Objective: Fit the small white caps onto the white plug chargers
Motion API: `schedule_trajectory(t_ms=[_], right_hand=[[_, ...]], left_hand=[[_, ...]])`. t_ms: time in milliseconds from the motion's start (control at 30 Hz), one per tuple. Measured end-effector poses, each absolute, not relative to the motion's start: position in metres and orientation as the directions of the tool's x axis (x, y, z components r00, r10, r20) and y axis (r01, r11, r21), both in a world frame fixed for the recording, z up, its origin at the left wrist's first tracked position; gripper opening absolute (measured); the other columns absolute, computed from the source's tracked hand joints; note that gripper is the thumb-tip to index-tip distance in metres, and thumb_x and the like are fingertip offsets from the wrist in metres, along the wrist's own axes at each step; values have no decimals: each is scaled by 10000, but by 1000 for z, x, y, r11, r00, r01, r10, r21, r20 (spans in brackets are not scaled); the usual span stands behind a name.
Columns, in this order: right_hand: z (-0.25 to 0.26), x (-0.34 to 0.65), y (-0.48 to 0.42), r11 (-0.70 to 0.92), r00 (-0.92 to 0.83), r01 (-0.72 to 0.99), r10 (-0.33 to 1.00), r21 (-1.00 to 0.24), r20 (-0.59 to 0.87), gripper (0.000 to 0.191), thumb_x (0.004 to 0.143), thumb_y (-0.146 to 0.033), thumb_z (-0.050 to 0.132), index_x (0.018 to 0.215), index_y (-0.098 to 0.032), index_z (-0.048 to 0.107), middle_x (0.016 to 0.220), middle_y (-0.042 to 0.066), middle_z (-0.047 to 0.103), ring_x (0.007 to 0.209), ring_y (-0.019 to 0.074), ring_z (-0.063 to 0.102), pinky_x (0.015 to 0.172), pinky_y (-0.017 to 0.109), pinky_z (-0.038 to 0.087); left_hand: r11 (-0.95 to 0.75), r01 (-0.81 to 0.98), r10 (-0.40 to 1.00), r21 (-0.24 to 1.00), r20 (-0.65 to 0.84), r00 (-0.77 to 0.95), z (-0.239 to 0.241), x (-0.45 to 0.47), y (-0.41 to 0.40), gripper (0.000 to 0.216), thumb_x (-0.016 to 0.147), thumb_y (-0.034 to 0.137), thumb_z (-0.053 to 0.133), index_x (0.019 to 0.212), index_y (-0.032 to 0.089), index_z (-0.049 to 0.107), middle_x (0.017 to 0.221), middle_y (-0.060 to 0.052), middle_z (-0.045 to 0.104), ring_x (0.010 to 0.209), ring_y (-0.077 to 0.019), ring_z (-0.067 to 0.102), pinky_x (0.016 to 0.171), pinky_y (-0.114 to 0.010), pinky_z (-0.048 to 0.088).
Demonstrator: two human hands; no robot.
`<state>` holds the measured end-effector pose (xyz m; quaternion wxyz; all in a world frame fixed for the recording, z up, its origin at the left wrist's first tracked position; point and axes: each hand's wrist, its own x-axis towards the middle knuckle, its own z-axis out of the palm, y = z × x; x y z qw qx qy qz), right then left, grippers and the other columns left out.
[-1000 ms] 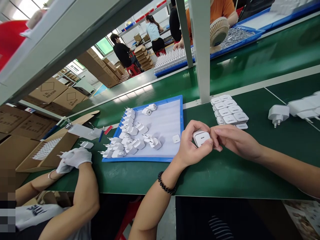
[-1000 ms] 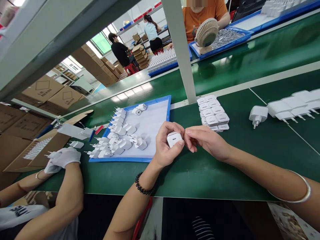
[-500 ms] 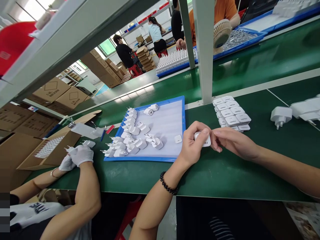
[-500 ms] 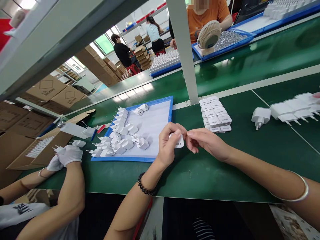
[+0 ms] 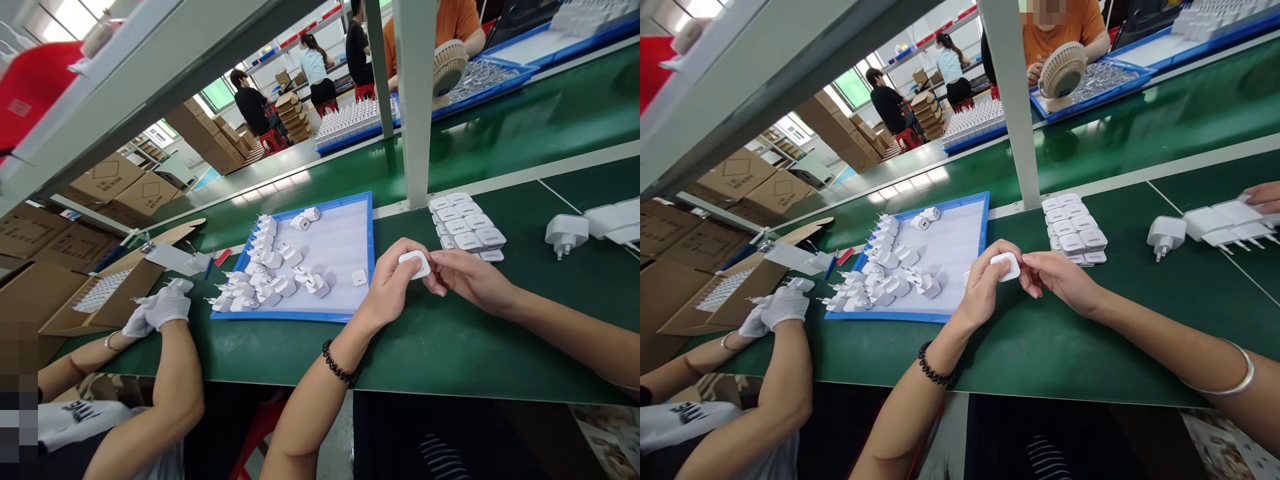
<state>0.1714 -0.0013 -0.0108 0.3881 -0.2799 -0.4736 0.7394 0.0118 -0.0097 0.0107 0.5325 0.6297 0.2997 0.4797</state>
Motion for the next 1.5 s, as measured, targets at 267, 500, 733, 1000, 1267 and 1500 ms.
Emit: schedule_trajectory(t_ms=[267, 500, 733, 1000, 1267, 1500], right_hand=[[-15, 171, 0, -191, -577, -230, 816, -954, -24, 470, 889, -571, 580, 663, -163, 640, 631, 31, 574, 567, 141, 502, 590, 298, 381], [-19, 172, 1, 135, -463, 221, 886, -966, 18, 442, 975, -505, 419, 674, -205, 540, 624, 8, 512, 613, 158, 468, 612, 304, 341], [-26, 170, -2, 422, -592, 513, 805, -748, 47, 355, 980, -439, 394, 748, -223, 554, 766, 39, 653, 726, 216, 580, 661, 337, 377], [-28, 171, -2, 494, -671, 544, 742, -678, 3, 341, 978, -396, 386, 748, -225, 570, 818, 59, 700, 758, 240, 635, 644, 339, 395], [-23, 172, -2, 544, -702, 553, 712, -631, -2, 284, 966, -337, 407, 746, -221, 543, 779, 48, 680, 740, 222, 619, 645, 320, 396], [-18, 170, -6, 587, -700, 542, 711, -601, 65, 277, 967, -293, 410, 725, -216, 522, 790, 49, 688, 728, 212, 618, 632, 311, 383]], left_hand=[[-248, 23, 928, 968, 231, 291, 18, 8, -9, 368, 973, 332, 394, 727, 156, 602, 656, -21, 571, 643, -136, 523, 651, -270, 426], [-178, 588, 966, 789, 254, -48, 39, -41, 11, 229, 924, 369, 495, 1064, 194, 541, 868, -21, 591, 771, -157, 550, 733, -281, 424], [62, 998, 989, -31, 136, -57, 75, -78, 36, 341, 877, 129, 477, 1218, 147, 477, 1212, -159, 603, 1081, -278, 616, 873, -379, 492], [-23, 933, 914, -358, -386, -125, 91, -100, 78, 478, 600, 120, 805, 1065, 183, 717, 1127, -115, 730, 1065, -305, 668, 897, -362, 526], [-265, 932, 880, -249, -458, 127, 77, -85, 52, 699, 700, 394, 792, 1328, 207, 550, 1368, -126, 608, 1286, -312, 535, 1077, -417, 406], [-425, 901, 807, -91, -489, 331, 54, -67, 16, 370, 784, 349, 715, 1110, 182, 656, 1079, -52, 729, 944, -200, 680, 743, -257, 494]])
